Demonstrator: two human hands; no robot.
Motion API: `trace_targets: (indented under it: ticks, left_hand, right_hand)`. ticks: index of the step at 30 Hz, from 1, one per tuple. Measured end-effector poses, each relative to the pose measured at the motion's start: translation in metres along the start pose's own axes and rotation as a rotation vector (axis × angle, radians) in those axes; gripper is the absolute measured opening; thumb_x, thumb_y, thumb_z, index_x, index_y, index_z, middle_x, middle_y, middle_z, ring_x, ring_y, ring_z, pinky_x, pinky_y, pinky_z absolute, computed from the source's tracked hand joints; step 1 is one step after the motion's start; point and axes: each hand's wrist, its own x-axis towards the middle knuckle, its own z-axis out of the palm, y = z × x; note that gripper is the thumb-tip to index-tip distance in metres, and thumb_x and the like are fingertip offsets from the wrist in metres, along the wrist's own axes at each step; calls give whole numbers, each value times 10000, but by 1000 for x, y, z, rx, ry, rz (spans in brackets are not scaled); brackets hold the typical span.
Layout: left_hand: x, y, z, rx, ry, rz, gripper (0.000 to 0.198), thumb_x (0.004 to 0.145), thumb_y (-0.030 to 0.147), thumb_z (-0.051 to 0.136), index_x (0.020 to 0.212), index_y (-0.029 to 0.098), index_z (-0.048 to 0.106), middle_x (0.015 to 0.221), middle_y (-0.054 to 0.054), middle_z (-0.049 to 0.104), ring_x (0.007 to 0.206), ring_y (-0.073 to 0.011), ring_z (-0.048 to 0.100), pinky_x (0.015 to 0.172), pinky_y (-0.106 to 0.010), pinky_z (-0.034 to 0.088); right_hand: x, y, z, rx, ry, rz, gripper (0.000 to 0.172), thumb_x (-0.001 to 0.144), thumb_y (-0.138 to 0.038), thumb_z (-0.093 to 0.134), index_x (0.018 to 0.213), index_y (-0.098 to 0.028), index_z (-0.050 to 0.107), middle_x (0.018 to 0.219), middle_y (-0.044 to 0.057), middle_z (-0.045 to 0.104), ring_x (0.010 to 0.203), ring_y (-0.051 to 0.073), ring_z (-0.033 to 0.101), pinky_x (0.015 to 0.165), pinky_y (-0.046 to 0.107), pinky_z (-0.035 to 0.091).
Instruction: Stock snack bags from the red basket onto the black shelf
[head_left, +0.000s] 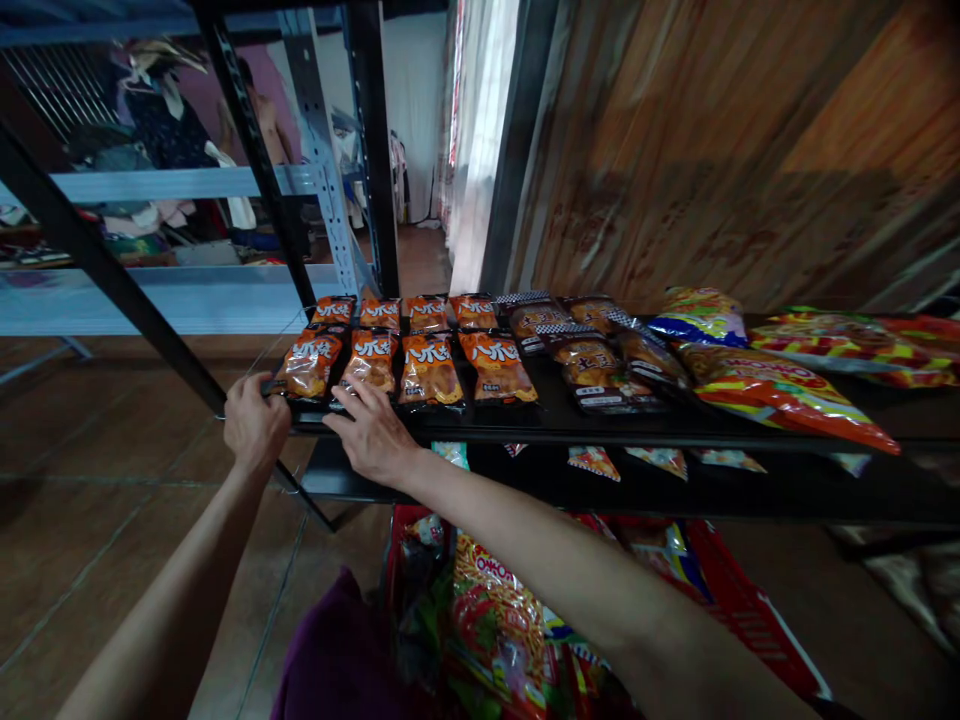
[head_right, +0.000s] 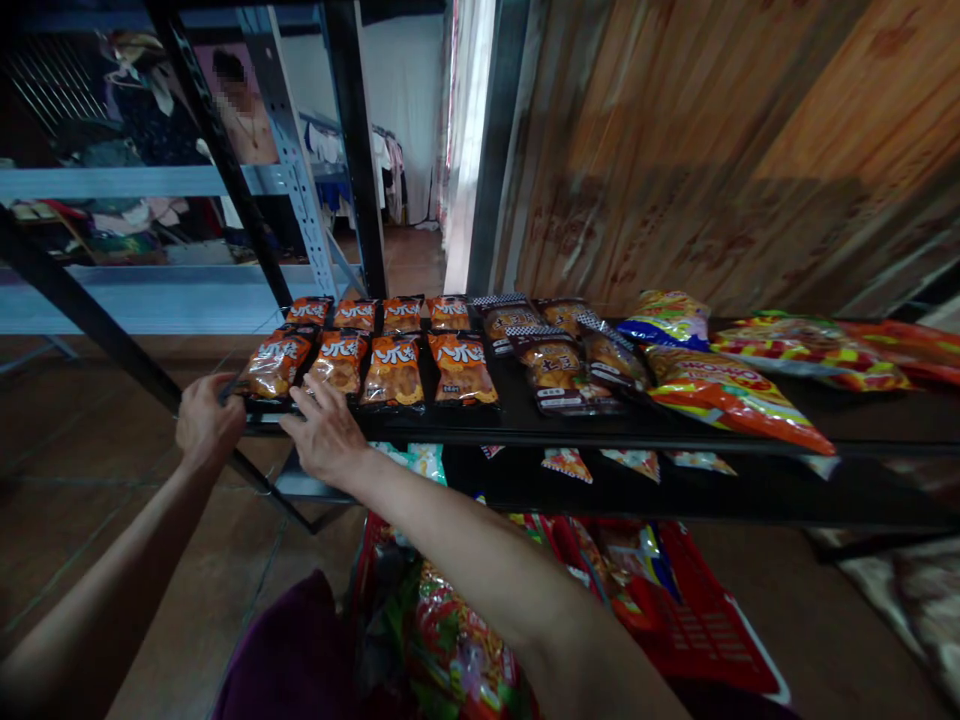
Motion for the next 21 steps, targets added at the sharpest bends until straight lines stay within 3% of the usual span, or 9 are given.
trace_targets:
  ticks: [2,5,10,15,21]
  left_hand:
    - [6,-1,-2,6,-52,-57,377,817,211,471,1170,207,600,1199,-149,599,1123,-331,559,933,-498,451]
    - [13,-6,0,8,-96,-22,333,824,221,461,1103,201,641,1127,-130,641,1078,-306,588,913,-454,464]
    - [19,-22,12,-10,-43,83,327,811,200,462,1056,149,673,1027,-121,684,1010,-263,616,910,-375,469]
    - [22,-31,19,-44,-19,74,334,800,210,465,1043,136,681,1000,-115,697,954,-247,631,880,-352,477]
    - [24,-32,18,-50,-31,54,329,775,186,475,1028,149,684,982,-102,704,938,-247,637,866,-355,485]
  right_hand:
    - [17,-5,9,-35,-15,-2,278,874,-172,474,1095,-170,643,1353,144,488,1377,296,264,1104,524,246]
    - [30,-12,19,-83,-32,2,256,870,-192,479,1048,-152,658,1290,161,527,1352,316,299,1111,537,192]
    - [29,-15,29,-109,-76,41,240,871,-220,482,1017,-163,664,1266,131,550,1322,307,335,1111,542,169]
    - [28,-14,27,-106,-99,56,237,872,-229,490,1028,-158,654,1281,139,538,1330,291,326,1104,521,187]
    - [34,-16,22,-158,-95,52,240,896,-259,461,997,-138,642,1133,157,618,1300,310,368,1092,558,171]
